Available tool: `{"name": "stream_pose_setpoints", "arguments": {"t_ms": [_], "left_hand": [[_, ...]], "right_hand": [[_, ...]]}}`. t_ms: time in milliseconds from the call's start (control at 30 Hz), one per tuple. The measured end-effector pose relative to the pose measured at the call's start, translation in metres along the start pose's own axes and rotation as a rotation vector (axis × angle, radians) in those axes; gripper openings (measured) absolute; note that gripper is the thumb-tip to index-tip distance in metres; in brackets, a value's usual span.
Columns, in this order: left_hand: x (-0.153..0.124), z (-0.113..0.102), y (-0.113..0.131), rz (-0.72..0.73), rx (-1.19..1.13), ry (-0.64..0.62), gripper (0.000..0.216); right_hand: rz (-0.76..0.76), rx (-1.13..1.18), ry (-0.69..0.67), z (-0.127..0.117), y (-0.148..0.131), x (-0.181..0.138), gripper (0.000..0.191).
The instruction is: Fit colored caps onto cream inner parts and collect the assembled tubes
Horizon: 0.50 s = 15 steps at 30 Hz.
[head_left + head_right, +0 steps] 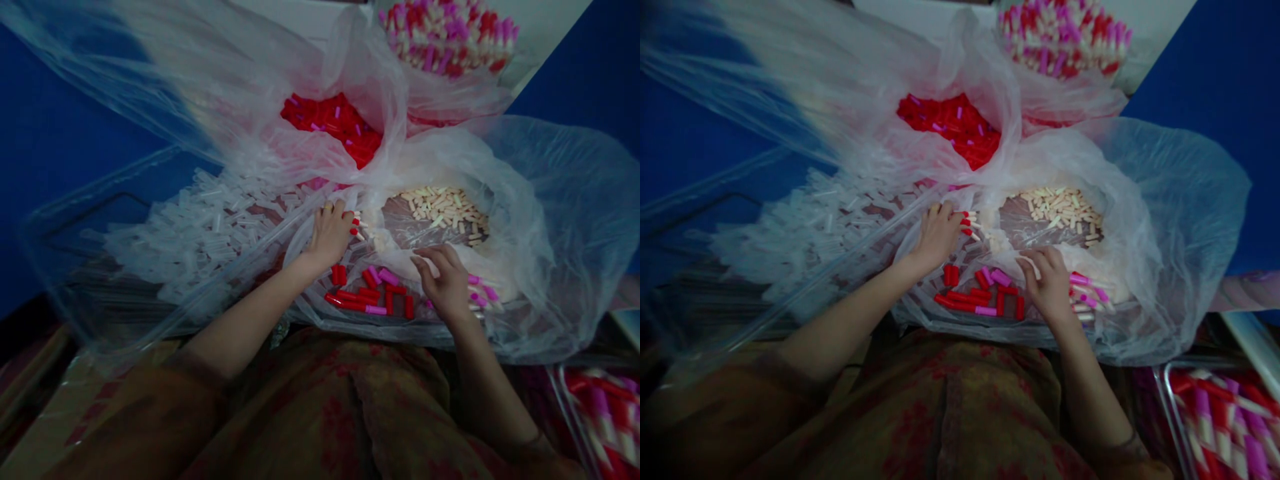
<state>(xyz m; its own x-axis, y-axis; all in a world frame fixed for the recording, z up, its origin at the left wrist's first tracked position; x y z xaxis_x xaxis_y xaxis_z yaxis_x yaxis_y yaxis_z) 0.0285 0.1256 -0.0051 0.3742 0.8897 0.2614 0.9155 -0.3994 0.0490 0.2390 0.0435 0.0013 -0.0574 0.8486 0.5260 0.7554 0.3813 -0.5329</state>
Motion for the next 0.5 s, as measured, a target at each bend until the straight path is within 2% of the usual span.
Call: {"name": "stream_pose_setpoints", "arguments": {"t_ms": [100, 233, 300, 400, 500], "left_hand": [[-0.026, -0.010, 0.001, -0.036, -0.287, 0.052, 0.022], [-0.064, 0.007, 0.005, -0.214, -0.861, -0.078, 0.014], [-0.077, 0.014, 0.011, -0.245, -1.036, -0.108, 0.015], [-0.085, 0.015, 0.014, -0.246, -1.119, -0.083, 0.016], [-0.085, 0.011, 0.013, -0.229, -1.069, -0.088, 0.016]], "right_hand": [[-0.024, 0.097, -0.123, 0.031, -0.015, 0.006, 0.017], [0.143, 0.365, -0.263, 0.062, -0.022, 0.006, 0.019], [0.196, 0.489, -0.326, 0.072, -0.029, 0.004, 0.023], [0.112, 0.461, -0.373, 0.075, -0.045, 0.003, 0.017], [0.005, 0.353, -0.390, 0.072, -0.054, 0.001, 0.018]]}}
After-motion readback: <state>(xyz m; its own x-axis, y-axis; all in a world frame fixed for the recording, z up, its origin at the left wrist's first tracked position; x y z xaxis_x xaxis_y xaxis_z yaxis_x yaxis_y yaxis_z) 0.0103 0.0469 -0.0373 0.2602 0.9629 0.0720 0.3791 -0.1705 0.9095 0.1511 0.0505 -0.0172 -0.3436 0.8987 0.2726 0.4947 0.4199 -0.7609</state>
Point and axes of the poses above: each hand's wrist, its own x-axis towards the middle knuckle, its own z-axis out of the palm, y = z × x, the point moved 7 cm from there along x, towards the middle knuckle, and after that the axes turned 5 degrees about z, right-handed, at the moved point
